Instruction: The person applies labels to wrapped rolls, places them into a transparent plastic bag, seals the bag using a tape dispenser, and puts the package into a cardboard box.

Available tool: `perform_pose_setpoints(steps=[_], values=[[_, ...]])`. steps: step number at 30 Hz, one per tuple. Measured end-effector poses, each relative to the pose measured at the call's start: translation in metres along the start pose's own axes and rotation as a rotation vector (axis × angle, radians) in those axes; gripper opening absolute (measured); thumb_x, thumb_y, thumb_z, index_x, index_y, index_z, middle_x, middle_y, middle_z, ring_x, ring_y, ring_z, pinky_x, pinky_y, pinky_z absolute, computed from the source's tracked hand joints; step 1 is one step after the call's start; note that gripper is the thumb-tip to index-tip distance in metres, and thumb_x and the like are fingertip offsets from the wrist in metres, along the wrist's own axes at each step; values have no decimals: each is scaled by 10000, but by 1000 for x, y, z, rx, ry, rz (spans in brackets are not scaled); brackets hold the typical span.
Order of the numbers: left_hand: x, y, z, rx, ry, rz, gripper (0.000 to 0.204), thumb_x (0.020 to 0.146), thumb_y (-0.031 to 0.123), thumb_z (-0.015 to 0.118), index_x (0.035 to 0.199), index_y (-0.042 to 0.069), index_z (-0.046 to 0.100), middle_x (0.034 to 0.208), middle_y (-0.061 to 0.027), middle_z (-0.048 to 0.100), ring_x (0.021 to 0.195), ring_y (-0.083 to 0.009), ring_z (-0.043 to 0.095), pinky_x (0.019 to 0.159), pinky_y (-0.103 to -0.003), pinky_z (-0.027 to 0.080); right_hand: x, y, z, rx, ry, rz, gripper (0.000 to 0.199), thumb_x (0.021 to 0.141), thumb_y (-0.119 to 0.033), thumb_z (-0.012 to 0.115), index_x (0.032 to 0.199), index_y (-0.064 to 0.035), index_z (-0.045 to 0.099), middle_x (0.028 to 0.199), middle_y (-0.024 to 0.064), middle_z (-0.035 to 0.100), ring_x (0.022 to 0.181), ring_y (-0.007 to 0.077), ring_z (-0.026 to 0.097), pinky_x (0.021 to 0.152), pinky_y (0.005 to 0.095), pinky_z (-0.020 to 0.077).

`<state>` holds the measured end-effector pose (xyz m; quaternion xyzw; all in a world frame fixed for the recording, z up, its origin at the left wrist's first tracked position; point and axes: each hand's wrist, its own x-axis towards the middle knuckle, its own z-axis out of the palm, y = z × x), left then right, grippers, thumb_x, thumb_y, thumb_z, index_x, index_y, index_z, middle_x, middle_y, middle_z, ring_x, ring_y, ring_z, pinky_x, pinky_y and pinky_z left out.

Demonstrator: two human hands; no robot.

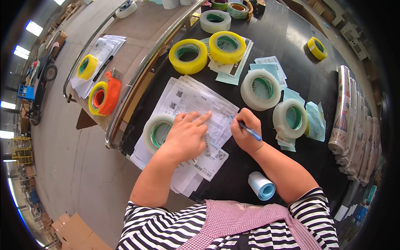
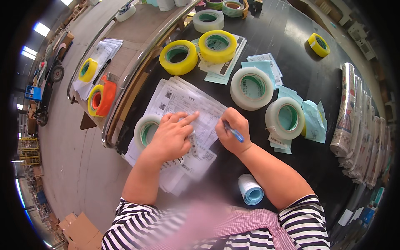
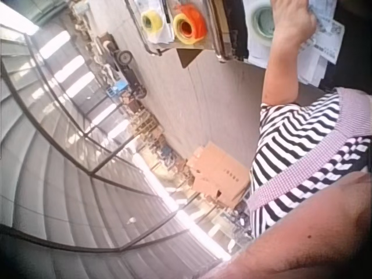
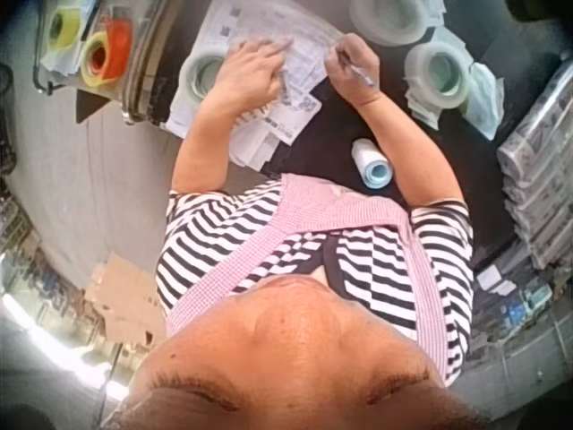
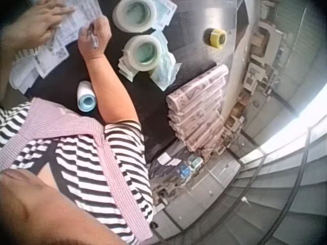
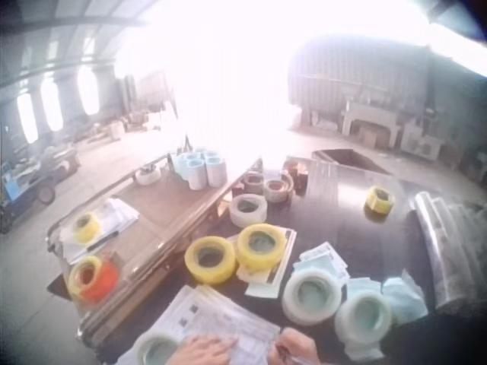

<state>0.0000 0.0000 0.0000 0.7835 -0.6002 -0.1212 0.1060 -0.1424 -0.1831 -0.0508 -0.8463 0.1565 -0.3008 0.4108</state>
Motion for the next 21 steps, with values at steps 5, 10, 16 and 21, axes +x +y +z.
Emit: perform_pose_setpoints(steps=[5, 10, 16, 21], values=[[-9, -2, -7, -127, 44, 41, 137, 751, 113, 576, 850, 31, 623, 1477, -86, 504, 1275, -308, 472, 1091, -426, 321, -8, -20, -34, -157, 14, -210, 213, 679, 24, 671, 832, -54, 545, 749, 135, 538, 691, 326, 566, 590, 394, 469], [-34, 24, -39, -723, 254, -88, 125, 800, 65, 608, 908, 2, 615, 1273, -116, 584, 1150, -289, 538, 979, -363, 424, -22, -33, -60, -509, -280, -351, 208, 724, 42, 605, 908, -54, 613, 881, 105, 576, 851, 298, 586, 741, 390, 505], [-67, 96, -72, -1392, 323, -206, 78, 882, 7, 605, 958, -7, 613, 891, -31, 646, 782, -59, 568, 724, -240, 484, -34, -110, -125, 4, -69, -151, 237, 756, 114, 588, 907, -44, 680, 854, 107, 639, 810, 284, 649, 699, 358, 530], [-79, 157, -108, -1317, 374, -22, 116, 920, 2, 595, 1035, -5, 594, 975, -44, 657, 855, -71, 587, 780, -241, 488, -72, -187, -166, 309, 72, -191, 234, 804, 38, 688, 1024, -42, 694, 982, 104, 689, 867, 210, 674, 761, 295, 535]])
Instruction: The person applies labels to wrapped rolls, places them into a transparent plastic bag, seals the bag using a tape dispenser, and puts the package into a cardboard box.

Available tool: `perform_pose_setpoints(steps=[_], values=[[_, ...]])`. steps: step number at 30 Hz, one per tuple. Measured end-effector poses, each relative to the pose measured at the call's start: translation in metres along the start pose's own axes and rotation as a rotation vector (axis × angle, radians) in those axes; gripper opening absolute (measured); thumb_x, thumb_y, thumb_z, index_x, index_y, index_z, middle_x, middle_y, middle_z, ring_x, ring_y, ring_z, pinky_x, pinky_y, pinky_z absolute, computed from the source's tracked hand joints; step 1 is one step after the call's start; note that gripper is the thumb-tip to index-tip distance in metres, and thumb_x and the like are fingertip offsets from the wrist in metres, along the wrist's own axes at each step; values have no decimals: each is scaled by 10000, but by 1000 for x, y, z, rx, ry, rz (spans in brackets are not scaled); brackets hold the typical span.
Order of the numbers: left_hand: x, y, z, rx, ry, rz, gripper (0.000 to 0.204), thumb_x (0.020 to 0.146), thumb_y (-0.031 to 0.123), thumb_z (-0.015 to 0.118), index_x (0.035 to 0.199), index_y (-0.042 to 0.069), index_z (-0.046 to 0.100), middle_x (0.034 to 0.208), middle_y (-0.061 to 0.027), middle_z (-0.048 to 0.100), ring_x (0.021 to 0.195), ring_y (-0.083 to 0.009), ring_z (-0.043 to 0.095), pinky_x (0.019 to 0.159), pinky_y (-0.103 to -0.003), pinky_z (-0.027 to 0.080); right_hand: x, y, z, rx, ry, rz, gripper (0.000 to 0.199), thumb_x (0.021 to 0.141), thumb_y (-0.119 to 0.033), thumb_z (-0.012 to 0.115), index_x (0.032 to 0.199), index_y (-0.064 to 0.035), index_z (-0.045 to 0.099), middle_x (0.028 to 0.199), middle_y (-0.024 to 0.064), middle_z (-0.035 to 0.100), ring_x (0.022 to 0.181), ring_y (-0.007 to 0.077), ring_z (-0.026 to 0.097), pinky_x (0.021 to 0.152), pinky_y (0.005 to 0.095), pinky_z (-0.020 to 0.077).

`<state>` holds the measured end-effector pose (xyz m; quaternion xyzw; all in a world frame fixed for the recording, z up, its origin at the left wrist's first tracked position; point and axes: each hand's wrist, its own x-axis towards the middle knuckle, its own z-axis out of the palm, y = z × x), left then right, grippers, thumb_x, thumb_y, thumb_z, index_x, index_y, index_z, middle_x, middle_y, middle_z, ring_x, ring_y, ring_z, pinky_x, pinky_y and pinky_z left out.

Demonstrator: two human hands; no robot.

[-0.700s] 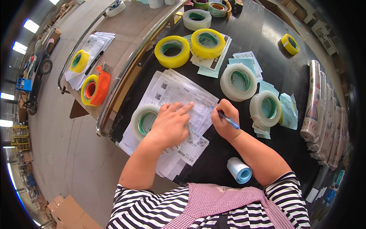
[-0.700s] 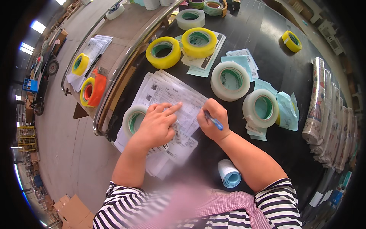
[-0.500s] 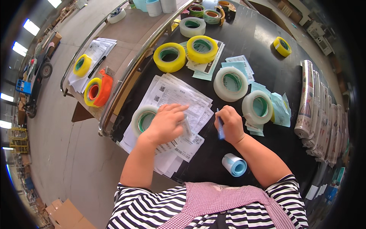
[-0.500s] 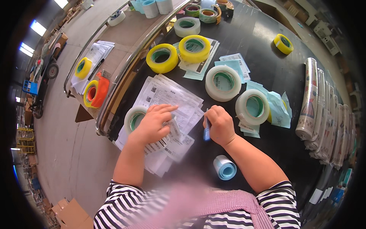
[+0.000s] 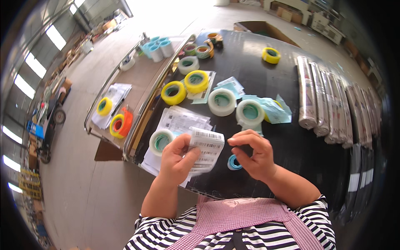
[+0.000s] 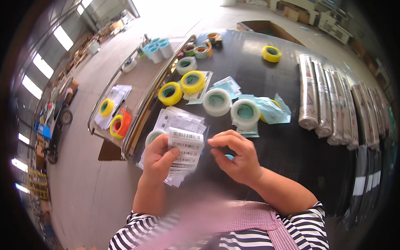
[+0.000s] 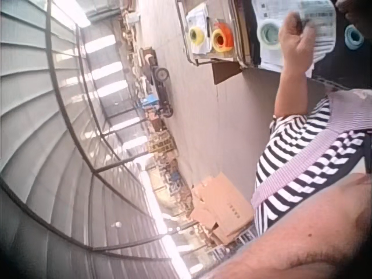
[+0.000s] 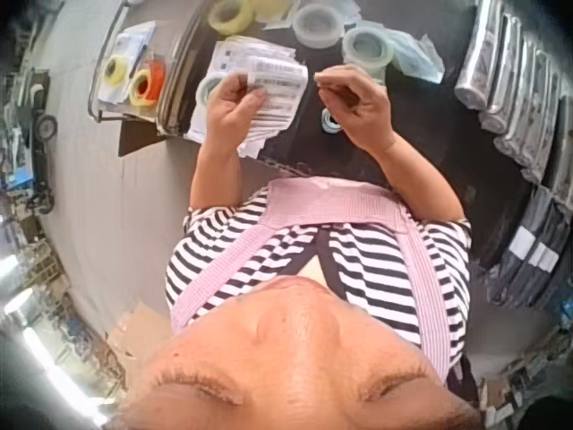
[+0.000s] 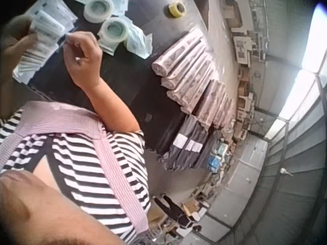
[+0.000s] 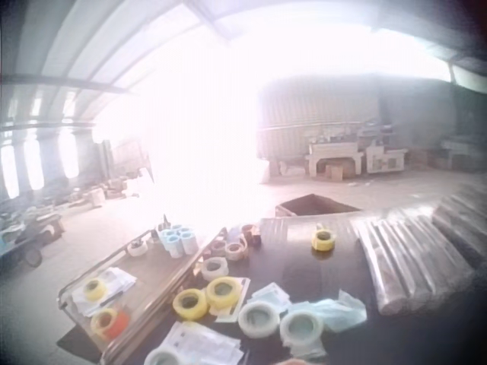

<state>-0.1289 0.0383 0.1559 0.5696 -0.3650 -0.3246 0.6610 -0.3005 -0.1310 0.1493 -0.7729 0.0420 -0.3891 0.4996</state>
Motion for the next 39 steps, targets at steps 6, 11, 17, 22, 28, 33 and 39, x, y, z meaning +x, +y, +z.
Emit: perform_pose_setpoints(steps=[6, 11, 17, 22, 28, 33, 39], values=[[4, 47, 80, -212, -11, 258, 44, 983, 23, 549, 1016, 39, 525, 961, -26, 634, 852, -47, 560, 786, -228, 480, -45, -20, -17, 607, -192, 269, 516, 843, -148, 776, 1287, 4, 562, 1196, 87, 663, 1142, 163, 594, 1033, 348, 436], [0, 50, 133, -210, -135, 259, 49, 974, 6, 542, 985, 51, 527, 938, -8, 627, 820, -36, 538, 740, -220, 471, -86, -52, -46, 943, 3, 321, 478, 991, -339, 596, 1291, 30, 544, 1224, 121, 649, 1147, 180, 602, 1014, 363, 456], [-29, 33, 198, -103, -374, 175, 36, 957, 9, 561, 947, 39, 545, 867, -6, 617, 770, -45, 537, 680, -227, 460, -119, -94, -111, 836, 337, 195, 455, 964, -370, 641, 1195, 21, 613, 1142, 131, 686, 1048, 193, 658, 919, 349, 517], [-66, 21, 264, 43, -485, 164, 43, 945, 7, 566, 914, 31, 550, 835, -8, 608, 737, -52, 525, 652, -232, 453, -159, -136, -167, 668, 568, 224, 69, 921, -17, 659, 985, 1, 677, 924, 51, 709, 821, 82, 649, 743, 232, 530], [-101, 10, 365, -60, -580, 26, 41, 944, 29, 592, 952, 21, 552, 877, -13, 642, 789, -51, 572, 710, -235, 489, -240, -149, -250, 633, 650, 239, 60, 929, -34, 663, 983, -13, 677, 896, 32, 696, 799, 65, 629, 726, 221, 518], [-133, 13, 472, -38, -614, 48, 173, 914, 50, 667, 1063, 1, 593, 987, -69, 694, 901, -100, 648, 817, -270, 530, -305, -176, -329, 551, 669, 273, 69, 926, -40, 668, 987, -7, 676, 897, 39, 699, 802, 74, 633, 733, 226, 521], [-154, 14, 577, -243, -703, -32, 102, 939, 10, 637, 1034, 0, 602, 1007, -61, 685, 915, -99, 637, 823, -276, 538, -366, -208, -398, 449, 711, 289, 219, 897, -26, 709, 1098, 7, 630, 987, 84, 697, 875, 118, 660, 798, 259, 548]])
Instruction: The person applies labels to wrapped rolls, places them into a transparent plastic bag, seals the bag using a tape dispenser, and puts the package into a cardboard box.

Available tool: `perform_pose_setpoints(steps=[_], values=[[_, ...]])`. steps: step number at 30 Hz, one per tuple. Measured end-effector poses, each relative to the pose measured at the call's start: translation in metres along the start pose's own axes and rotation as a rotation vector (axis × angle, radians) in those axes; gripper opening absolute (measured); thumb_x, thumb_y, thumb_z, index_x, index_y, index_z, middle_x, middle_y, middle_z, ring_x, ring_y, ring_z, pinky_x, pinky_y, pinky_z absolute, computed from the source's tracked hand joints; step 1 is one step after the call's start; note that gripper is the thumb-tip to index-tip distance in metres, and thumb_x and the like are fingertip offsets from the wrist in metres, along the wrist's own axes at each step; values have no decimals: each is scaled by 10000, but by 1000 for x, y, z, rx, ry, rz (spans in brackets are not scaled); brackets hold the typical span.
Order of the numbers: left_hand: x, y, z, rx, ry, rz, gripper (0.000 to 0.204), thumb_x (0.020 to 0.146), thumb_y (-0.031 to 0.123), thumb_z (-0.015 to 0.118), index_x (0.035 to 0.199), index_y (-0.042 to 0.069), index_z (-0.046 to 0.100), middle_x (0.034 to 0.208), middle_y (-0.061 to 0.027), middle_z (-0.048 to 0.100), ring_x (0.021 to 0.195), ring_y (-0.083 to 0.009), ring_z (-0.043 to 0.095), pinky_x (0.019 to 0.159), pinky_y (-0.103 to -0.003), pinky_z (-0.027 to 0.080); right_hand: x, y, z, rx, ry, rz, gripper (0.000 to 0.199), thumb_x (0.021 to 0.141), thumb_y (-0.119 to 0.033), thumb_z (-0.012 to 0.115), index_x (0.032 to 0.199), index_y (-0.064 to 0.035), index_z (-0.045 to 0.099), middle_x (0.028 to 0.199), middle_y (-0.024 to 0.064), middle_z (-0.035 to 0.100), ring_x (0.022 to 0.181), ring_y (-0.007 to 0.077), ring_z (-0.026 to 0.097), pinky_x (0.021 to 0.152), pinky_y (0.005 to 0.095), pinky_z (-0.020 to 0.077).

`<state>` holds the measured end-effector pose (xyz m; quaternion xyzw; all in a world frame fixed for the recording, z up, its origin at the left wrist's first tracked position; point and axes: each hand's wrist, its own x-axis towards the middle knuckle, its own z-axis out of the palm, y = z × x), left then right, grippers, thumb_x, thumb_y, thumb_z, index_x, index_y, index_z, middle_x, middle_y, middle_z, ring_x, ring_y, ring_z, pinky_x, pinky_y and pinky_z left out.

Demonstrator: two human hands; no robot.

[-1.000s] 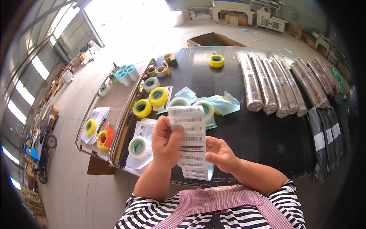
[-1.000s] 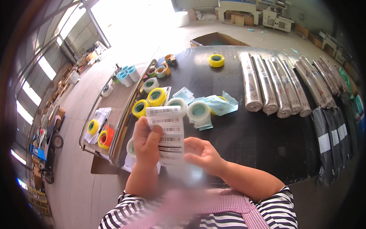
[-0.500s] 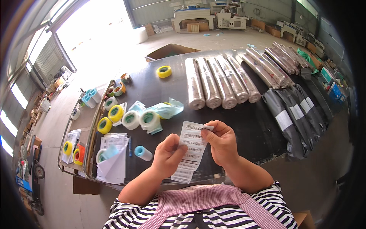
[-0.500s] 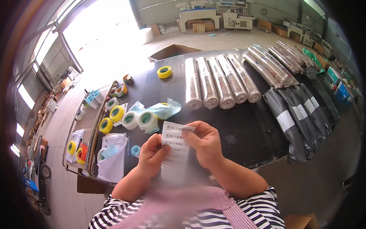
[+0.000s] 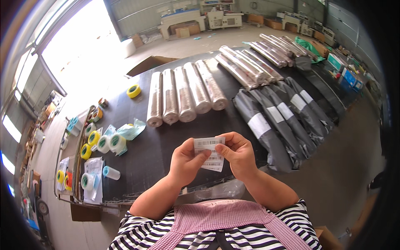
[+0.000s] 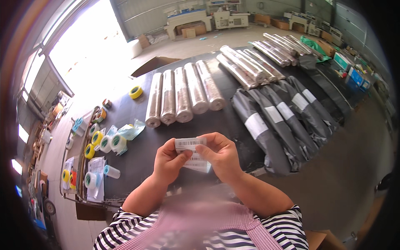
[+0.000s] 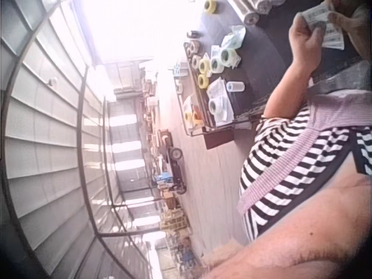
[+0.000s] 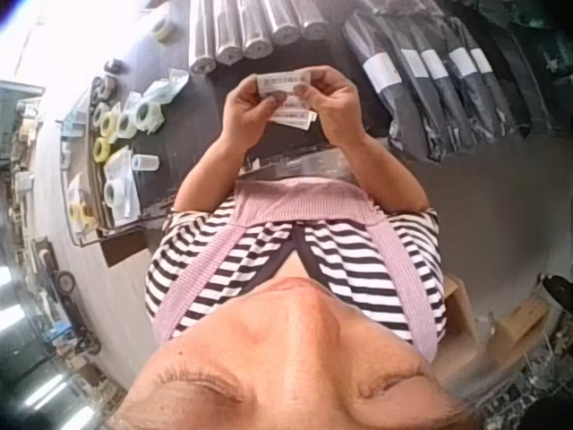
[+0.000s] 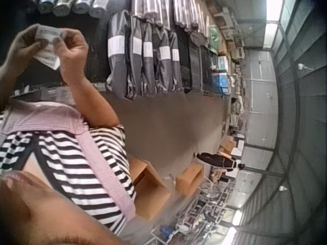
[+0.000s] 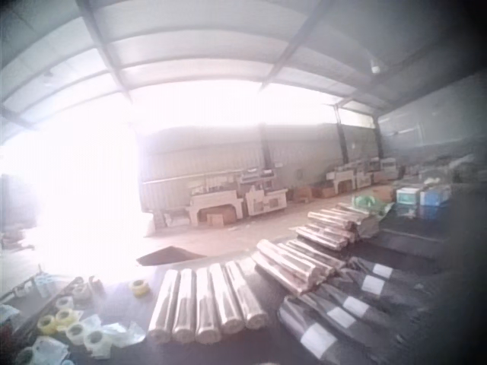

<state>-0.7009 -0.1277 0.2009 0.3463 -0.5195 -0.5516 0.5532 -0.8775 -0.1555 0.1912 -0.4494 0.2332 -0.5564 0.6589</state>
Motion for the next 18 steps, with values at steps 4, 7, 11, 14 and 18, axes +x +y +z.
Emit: perform_pose_setpoints(steps=[4, 7, 11, 14, 18], values=[[29, -13, 38, -99, -11, 67, 78, 946, 17, 638, 1018, 9, 608, 1002, -63, 690, 915, -100, 637, 816, -279, 542, -11, -25, -48, -348, 42, -156, 414, 851, -72, 771, 1214, -21, 577, 1087, 82, 685, 1046, 149, 632, 957, 330, 480], [46, -22, 61, -245, 61, 91, 92, 949, 46, 641, 1034, 20, 614, 1008, -64, 699, 915, -115, 650, 830, -292, 539, -24, -46, -61, -654, 49, -128, 421, 834, -44, 763, 1215, -26, 584, 1094, 62, 686, 1055, 142, 625, 983, 334, 453], [71, -27, 84, -506, 112, -2, 82, 951, 85, 638, 1014, 55, 595, 1024, -72, 697, 939, -160, 669, 878, -341, 530, -25, -58, -91, -640, 66, -14, 402, 839, 14, 721, 1215, -12, 581, 1073, 49, 681, 994, 111, 638, 867, 277, 511], [86, -36, 76, -604, 55, -149, 96, 933, 66, 637, 945, 100, 548, 1009, -90, 685, 952, -191, 675, 872, -373, 539, -21, -89, -94, -517, 50, 13, 459, 865, 48, 666, 1294, -1, 511, 995, 52, 673, 906, 103, 637, 822, 261, 516], [96, -49, 52, -599, -61, -262, 178, 894, 11, 645, 949, 98, 500, 972, -93, 666, 921, -203, 679, 825, -377, 564, -11, -117, -107, -710, -89, 21, 562, 860, 17, 676, 1372, -21, 447, 954, 40, 642, 865, 89, 613, 849, 264, 476]])
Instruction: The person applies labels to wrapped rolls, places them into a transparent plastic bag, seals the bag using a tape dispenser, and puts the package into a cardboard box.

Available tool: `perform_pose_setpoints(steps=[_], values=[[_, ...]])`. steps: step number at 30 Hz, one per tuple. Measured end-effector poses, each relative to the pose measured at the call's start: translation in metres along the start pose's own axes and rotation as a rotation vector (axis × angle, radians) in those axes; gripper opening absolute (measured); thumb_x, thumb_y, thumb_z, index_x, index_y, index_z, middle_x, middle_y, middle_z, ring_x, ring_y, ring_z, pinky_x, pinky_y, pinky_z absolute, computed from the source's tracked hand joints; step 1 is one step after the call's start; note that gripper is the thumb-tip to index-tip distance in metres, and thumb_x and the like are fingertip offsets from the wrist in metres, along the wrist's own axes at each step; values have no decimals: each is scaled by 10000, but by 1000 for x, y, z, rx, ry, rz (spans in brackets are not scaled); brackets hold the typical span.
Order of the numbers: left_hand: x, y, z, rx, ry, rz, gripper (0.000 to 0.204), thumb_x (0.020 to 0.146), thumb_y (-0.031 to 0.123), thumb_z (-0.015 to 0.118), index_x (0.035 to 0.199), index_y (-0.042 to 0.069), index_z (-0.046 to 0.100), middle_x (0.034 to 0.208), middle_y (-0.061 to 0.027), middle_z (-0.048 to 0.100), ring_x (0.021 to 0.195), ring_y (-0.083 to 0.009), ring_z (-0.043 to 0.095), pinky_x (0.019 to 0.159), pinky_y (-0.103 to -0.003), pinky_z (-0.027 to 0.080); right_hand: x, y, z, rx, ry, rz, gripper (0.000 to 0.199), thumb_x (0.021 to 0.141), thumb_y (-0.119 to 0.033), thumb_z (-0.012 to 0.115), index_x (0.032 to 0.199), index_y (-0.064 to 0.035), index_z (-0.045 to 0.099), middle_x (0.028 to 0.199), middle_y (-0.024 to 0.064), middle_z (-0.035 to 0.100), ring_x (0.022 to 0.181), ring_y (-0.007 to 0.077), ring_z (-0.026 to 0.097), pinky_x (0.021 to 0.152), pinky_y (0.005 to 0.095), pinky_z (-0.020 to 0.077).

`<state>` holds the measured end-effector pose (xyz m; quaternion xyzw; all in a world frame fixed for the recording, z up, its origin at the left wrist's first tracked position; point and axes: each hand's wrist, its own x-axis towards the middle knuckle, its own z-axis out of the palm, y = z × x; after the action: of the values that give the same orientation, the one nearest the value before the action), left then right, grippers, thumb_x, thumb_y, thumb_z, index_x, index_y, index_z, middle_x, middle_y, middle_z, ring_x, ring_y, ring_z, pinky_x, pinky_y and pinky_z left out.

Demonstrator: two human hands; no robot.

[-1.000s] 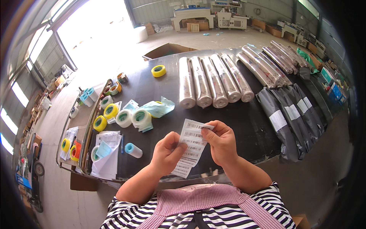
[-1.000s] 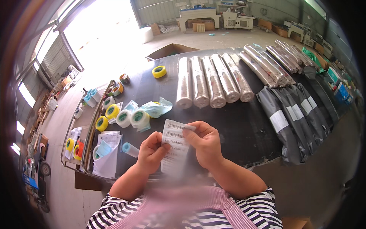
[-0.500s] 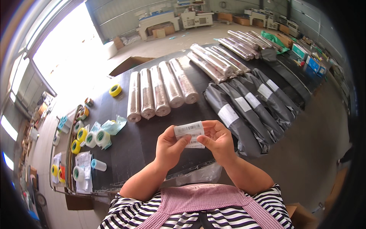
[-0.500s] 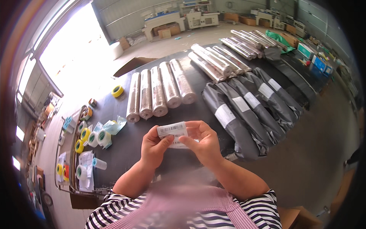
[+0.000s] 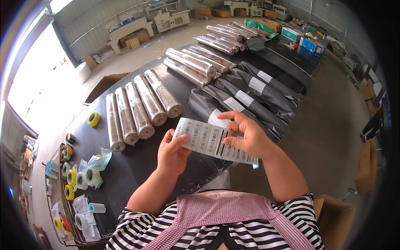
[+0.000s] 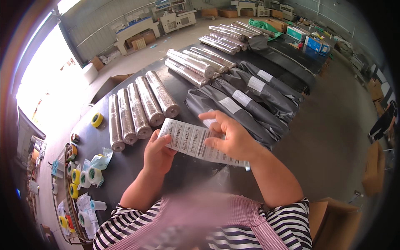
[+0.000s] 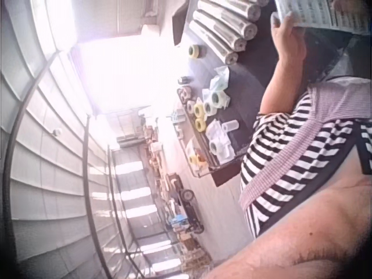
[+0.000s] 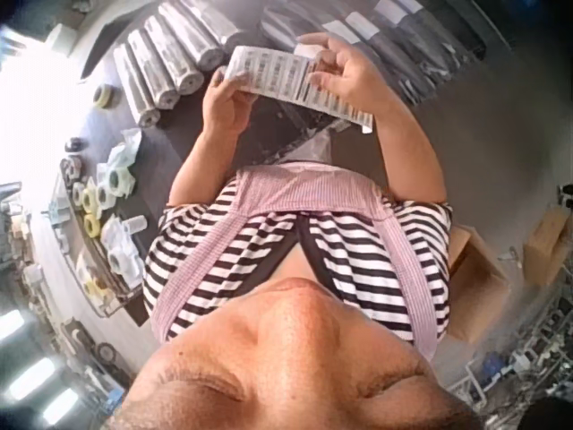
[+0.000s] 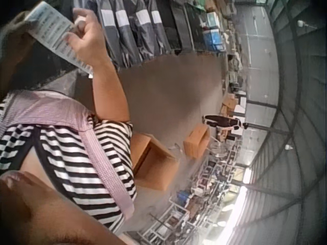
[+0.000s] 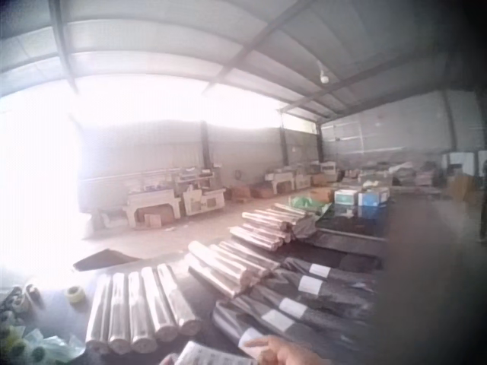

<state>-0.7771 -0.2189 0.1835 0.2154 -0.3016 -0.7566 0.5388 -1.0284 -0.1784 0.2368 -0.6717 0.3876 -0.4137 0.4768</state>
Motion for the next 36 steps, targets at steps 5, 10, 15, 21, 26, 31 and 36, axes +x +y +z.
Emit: perform_pose_setpoints(steps=[5, 10, 15, 21, 26, 31, 36], values=[[4, 21, -27, 178, -282, -201, 512, 832, -68, 665, 1281, 42, 444, 1062, -111, 654, 994, -213, 671, 899, -363, 548, 15, -14, -4, 39, -118, 40, 587, 864, 2, 639, 1411, -26, 428, 894, 12, 593, 891, 76, 551, 869, 253, 428], [41, 59, -28, 753, -746, -141, 645, 822, 217, 813, 1354, 8, 514, 1237, -132, 633, 1207, -210, 565, 983, -374, 487, 31, -29, 8, 14, -299, 9, 588, 853, 56, 592, 1404, -60, 425, 905, 25, 591, 882, 105, 534, 849, 271, 435], [40, 47, 3, 739, -617, -248, 291, 870, 201, 765, 1043, -13, 670, 977, -57, 673, 952, -136, 611, 840, -307, 500, 48, -29, 16, -101, -235, -38, 523, 828, 7, 646, 1328, -61, 510, 1123, 82, 597, 1039, 170, 563, 966, 341, 432], [46, 26, 0, 1013, -425, 356, 122, 860, 88, 754, 891, 17, 659, 1213, -97, 574, 1060, -170, 571, 891, -308, 472, 36, 4, 27, -510, 185, -333, 385, 766, -277, 853, 1009, -23, 696, 1071, 124, 674, 975, 243, 643, 883, 350, 499], [55, 2, 14, 918, -367, 395, 99, 833, 17, 749, 868, 26, 657, 1119, -108, 665, 1015, -156, 622, 864, -294, 497, 38, 18, 28, -277, 304, -103, 262, 786, -22, 795, 997, -25, 639, 825, 44, 698, 741, 97, 640, 707, 245, 515], [65, -40, 32, 881, -79, 276, 148, 804, -34, 746, 904, 24, 653, 946, -58, 693, 891, -128, 645, 785, -271, 513, 34, 57, -17, -193, 219, -16, 275, 839, 11, 737, 1051, -22, 564, 845, 50, 688, 767, 90, 654, 712, 242, 520], [83, -91, 50, 1183, -18, 280, 108, 787, 13, 745, 862, 24, 669, 811, -65, 628, 759, -166, 622, 687, -294, 487, 26, 101, -68, -100, 102, 65, 227, 868, 5, 712, 1037, -17, 561, 882, 62, 702, 849, 98, 683, 735, 248, 535]])
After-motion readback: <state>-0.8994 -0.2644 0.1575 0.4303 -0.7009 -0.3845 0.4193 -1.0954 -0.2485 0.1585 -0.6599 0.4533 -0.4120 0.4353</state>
